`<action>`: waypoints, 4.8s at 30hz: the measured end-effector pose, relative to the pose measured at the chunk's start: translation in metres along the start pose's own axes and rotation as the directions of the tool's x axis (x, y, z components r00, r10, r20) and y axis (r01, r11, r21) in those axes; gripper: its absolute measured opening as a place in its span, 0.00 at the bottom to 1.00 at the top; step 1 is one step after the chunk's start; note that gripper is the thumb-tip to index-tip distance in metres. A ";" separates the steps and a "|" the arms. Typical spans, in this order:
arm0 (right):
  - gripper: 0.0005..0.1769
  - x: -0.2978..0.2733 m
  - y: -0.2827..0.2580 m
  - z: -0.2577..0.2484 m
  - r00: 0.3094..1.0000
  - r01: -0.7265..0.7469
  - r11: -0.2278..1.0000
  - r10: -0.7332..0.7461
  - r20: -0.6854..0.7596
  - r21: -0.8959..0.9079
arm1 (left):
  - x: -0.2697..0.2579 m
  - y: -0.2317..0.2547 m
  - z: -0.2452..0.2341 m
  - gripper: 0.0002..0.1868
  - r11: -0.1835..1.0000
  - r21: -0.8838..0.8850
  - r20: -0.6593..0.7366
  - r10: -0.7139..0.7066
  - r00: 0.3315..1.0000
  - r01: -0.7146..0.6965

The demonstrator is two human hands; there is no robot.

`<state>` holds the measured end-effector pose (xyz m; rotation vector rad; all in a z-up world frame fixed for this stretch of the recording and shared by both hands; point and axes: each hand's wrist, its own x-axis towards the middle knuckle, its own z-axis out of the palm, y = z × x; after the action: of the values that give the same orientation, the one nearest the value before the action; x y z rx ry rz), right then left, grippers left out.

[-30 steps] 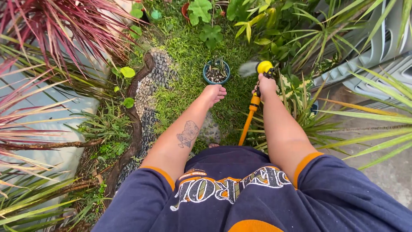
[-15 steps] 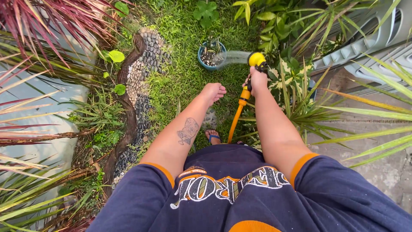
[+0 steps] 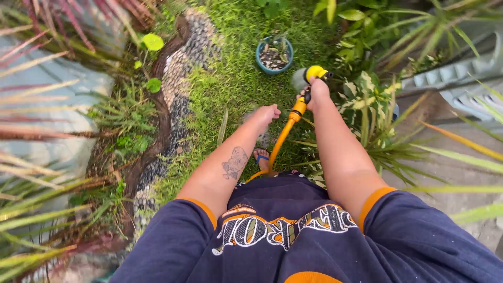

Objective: Watering various plants in a garden area using a hose with a spray nozzle.

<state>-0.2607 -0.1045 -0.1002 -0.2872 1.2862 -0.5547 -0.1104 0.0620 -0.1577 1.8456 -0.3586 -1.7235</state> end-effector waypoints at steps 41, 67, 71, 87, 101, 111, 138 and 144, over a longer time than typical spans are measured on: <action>0.24 -0.115 0.304 0.317 0.967 -0.073 0.988 0.104 0.232 -0.136 | -0.586 -0.302 -0.299 0.46 0.960 0.073 -0.963 -0.003 0.271 0.270; 0.13 -0.133 0.283 0.058 0.993 -0.079 0.865 0.111 0.035 -0.495 | -0.466 -0.550 -0.295 0.25 0.916 -0.300 -0.102 -0.308 0.946 0.266; 0.13 -0.137 0.273 0.094 0.971 0.031 0.830 0.107 0.214 -0.557 | -0.472 -0.465 -0.301 0.26 0.959 -0.152 -0.108 -0.256 0.961 0.238; 0.13 -0.260 0.331 0.218 0.907 0.141 0.873 0.075 0.415 -0.467 | -0.385 -0.166 -0.189 0.50 0.748 -0.583 0.203 -0.244 0.948 0.317; 0.16 -0.332 0.402 0.226 0.922 0.227 0.862 -0.041 0.384 -0.453 | -0.340 -0.233 -0.227 0.45 0.733 -0.676 -0.131 -0.013 0.991 -0.080; 0.14 -0.356 0.479 0.164 0.963 0.221 0.880 -0.127 0.239 -0.421 | -0.377 -0.304 -0.213 0.49 0.885 -0.454 -0.036 -0.140 0.990 0.109; 0.13 -0.400 0.456 -0.013 0.980 0.166 0.958 -0.187 -0.070 -0.233 | -0.417 -0.393 -0.124 0.57 0.898 -0.022 0.643 -0.323 0.694 0.439; 0.13 -0.397 0.474 -0.011 0.990 0.118 0.951 -0.137 -0.045 -0.286 | -0.436 -0.402 -0.121 0.57 0.886 0.029 0.646 -0.371 0.668 0.464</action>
<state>-0.2328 0.5069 -0.0127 -0.5983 1.4179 -0.4916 -0.1252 0.6538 -0.0344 1.2365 -0.0508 -2.6247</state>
